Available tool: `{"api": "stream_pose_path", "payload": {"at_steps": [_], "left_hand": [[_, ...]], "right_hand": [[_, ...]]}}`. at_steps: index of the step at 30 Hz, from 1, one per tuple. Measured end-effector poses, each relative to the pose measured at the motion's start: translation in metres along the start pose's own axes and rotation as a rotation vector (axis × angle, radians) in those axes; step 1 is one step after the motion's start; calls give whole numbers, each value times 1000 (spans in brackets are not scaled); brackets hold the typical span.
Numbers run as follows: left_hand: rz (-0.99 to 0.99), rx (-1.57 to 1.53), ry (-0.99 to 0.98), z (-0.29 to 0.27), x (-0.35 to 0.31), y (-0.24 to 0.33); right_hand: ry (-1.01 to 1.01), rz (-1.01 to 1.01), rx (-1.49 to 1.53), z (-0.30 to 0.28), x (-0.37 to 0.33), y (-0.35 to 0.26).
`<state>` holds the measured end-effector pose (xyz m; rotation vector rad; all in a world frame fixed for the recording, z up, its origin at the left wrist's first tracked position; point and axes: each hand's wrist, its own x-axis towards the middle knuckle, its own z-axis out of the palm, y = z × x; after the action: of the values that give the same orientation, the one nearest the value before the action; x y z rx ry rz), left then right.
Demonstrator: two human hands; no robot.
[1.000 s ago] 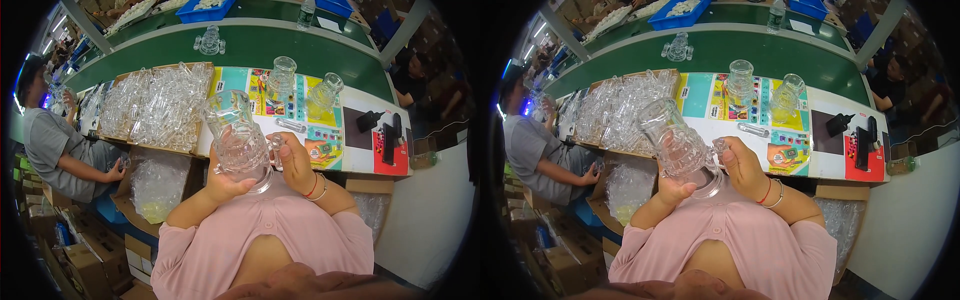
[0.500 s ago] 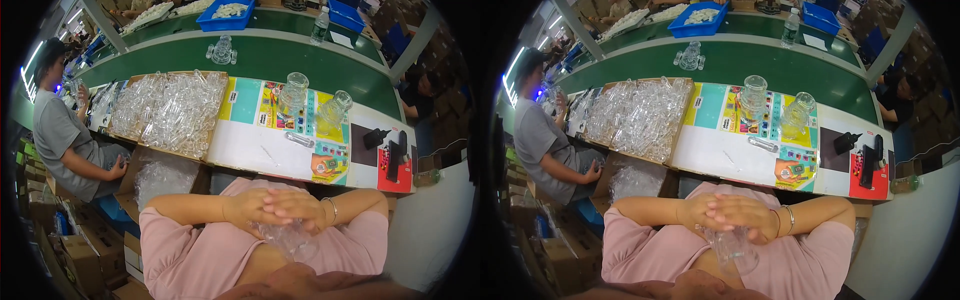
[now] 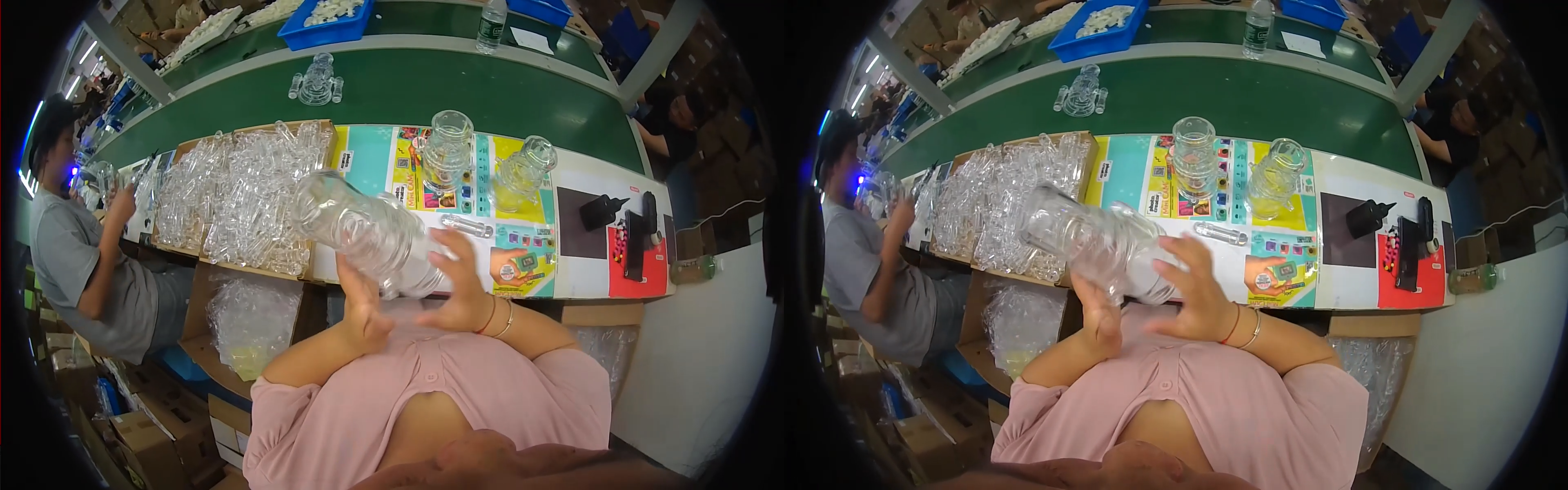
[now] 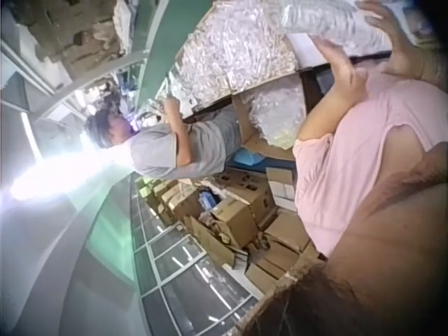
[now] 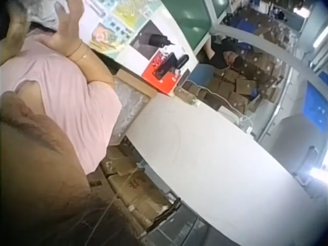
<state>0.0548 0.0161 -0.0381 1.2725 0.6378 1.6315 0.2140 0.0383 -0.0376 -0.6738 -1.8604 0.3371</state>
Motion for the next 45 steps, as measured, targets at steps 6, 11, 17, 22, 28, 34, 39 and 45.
{"api": "stream_pose_path", "payload": {"at_steps": [6,11,17,22,28,34,39,45], "left_hand": [[143,743,-126,-47,-7,-3],[-576,-222,-25,-36,1,1],[-713,-364,148,-39,-5,-3],[-611,-72,50,-39,-4,3],[-565,-30,4,-25,5,22],[-501,-91,11,-17,7,34],[-476,-44,-6,-14,8,43],[-450,14,-26,-15,3,46]], "right_hand": [[-117,670,752,8,-25,10],[-340,791,1223,4,-20,4],[-358,281,-320,-33,-8,58],[-429,320,-552,-29,-16,91],[-396,858,162,-27,14,35],[-353,717,705,-30,16,3],[-310,685,715,-30,14,-8],[-272,624,586,-25,14,-16]]}}
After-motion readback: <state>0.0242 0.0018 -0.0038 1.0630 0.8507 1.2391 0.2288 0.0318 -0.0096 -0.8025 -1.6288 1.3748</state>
